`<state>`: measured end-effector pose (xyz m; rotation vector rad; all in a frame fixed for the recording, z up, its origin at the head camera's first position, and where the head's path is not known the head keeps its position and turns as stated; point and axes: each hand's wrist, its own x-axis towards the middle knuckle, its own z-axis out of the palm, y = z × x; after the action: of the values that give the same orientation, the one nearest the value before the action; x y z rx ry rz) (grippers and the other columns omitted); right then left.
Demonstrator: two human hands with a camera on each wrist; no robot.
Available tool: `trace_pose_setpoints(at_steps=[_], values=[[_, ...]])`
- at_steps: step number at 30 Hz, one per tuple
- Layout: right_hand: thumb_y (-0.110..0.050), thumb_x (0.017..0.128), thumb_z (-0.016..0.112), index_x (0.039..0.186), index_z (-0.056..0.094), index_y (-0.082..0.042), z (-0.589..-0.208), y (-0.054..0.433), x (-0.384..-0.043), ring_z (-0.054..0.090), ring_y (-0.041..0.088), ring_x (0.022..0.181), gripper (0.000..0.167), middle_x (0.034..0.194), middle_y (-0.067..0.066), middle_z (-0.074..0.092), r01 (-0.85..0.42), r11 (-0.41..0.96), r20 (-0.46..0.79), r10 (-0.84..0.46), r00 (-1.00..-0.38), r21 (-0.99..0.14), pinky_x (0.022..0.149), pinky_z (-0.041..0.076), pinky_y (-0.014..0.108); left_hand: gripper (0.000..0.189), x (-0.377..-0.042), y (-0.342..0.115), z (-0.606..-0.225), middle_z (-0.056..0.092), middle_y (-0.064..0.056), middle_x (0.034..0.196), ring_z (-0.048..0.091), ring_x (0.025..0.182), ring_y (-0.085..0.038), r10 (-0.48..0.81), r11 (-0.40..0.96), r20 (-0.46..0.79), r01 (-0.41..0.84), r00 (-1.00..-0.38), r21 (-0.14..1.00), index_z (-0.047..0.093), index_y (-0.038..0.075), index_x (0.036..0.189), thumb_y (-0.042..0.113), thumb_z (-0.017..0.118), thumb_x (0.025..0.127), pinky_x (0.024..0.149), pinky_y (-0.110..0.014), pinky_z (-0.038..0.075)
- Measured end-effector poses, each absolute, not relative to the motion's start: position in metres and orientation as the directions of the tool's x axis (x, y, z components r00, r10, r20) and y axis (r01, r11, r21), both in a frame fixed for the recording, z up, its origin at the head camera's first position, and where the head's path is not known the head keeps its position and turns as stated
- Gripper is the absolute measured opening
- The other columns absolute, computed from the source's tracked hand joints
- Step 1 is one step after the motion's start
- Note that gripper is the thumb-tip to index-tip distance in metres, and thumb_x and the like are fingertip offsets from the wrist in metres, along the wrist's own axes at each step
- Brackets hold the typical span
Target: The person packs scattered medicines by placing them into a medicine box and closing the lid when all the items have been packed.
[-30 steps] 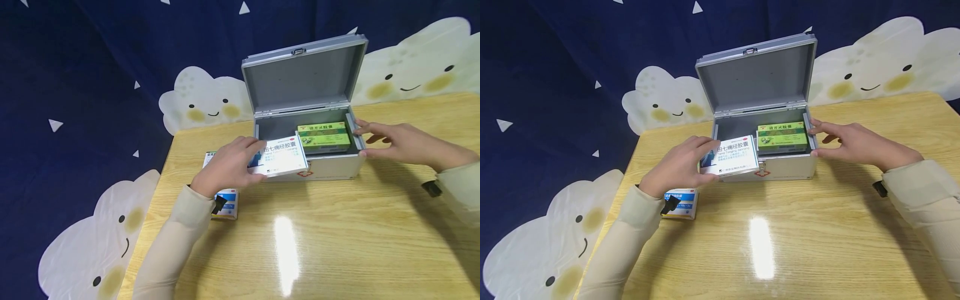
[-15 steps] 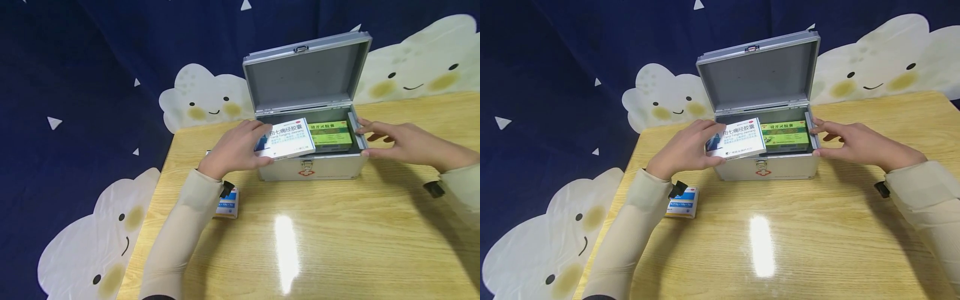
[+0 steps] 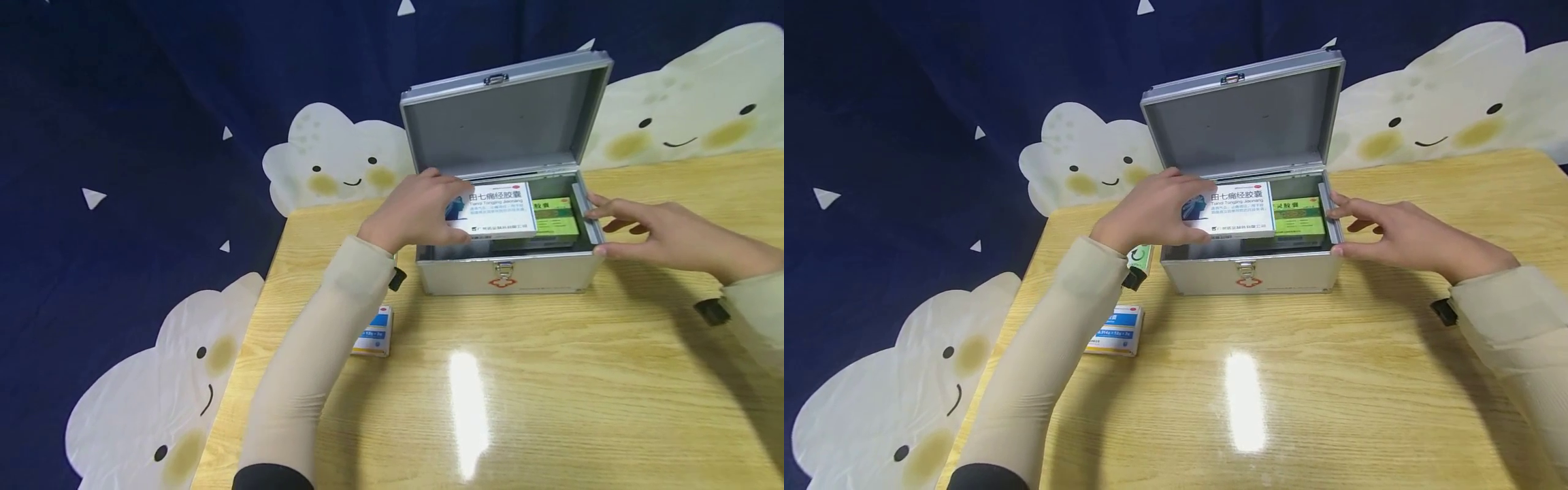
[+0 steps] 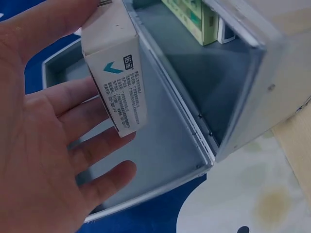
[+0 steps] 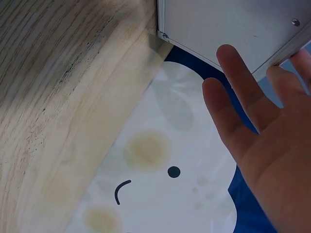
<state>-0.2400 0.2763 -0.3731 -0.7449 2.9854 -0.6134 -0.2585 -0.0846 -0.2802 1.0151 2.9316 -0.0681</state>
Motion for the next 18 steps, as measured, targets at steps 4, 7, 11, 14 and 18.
trace_pose_setpoints(at_steps=[4,7,11,14,18], values=[[-0.031,0.08,0.083,0.132,0.061,-0.02,-0.375,0.277,-0.241,0.058,-0.008,0.092,0.058,0.151,0.011,0.049,-0.458,0.816,0.108,-0.451,-0.886,-0.351,0.082,0.058,0.048,0.078,-0.267,-0.074,-0.28,0.052,0.01,0.15,0.049,0.125,-0.017,0.597,0.798,-0.067,0.601,-0.799,-0.048,0.048,0.025,0.148,0.058,0.07,0.081,0.099,-0.034,0.046],[-0.032,0.08,0.083,0.139,0.057,-0.018,-0.374,0.276,-0.241,0.054,-0.014,0.09,0.066,0.147,0.011,0.054,-0.455,0.821,0.105,-0.447,-0.888,-0.344,0.08,0.059,0.044,0.078,-0.274,-0.068,-0.279,0.052,0.011,0.149,0.049,0.122,-0.015,0.586,0.808,-0.067,0.589,-0.807,-0.029,0.047,0.026,0.148,0.057,0.07,0.081,0.098,-0.032,0.046],[-0.032,0.081,0.082,0.15,0.044,-0.014,-0.375,0.275,-0.242,0.055,-0.014,0.089,0.081,0.137,0.009,0.063,-0.436,0.828,0.089,-0.434,-0.896,-0.351,0.078,0.059,0.04,0.078,-0.283,-0.063,-0.278,0.052,0.012,0.149,0.047,0.128,-0.013,0.566,0.824,-0.068,0.567,-0.821,0.006,0.047,0.025,0.148,0.057,0.07,0.081,0.105,-0.03,0.043],[-0.033,0.082,0.081,0.153,0.04,-0.013,-0.376,0.274,-0.242,0.065,0.0,0.093,0.084,0.136,0.012,0.063,-0.419,0.832,0.066,-0.426,-0.902,-0.363,0.08,0.059,0.043,0.078,-0.289,-0.059,-0.277,0.053,0.013,0.148,0.046,0.131,-0.012,0.554,0.832,-0.071,0.554,-0.829,0.024,0.047,0.026,0.148,0.058,0.07,0.081,0.109,-0.029,0.041],[-0.035,0.085,0.078,0.151,0.042,-0.012,-0.375,0.273,-0.243,0.069,0.031,0.103,0.079,0.146,0.019,0.053,-0.401,0.833,0.029,-0.422,-0.906,-0.382,0.083,0.057,0.05,0.079,-0.294,-0.053,-0.277,0.054,0.013,0.146,0.048,0.128,-0.011,0.536,0.844,-0.093,0.533,-0.839,0.063,0.046,0.028,0.149,0.06,0.07,0.08,0.106,-0.029,0.042]])
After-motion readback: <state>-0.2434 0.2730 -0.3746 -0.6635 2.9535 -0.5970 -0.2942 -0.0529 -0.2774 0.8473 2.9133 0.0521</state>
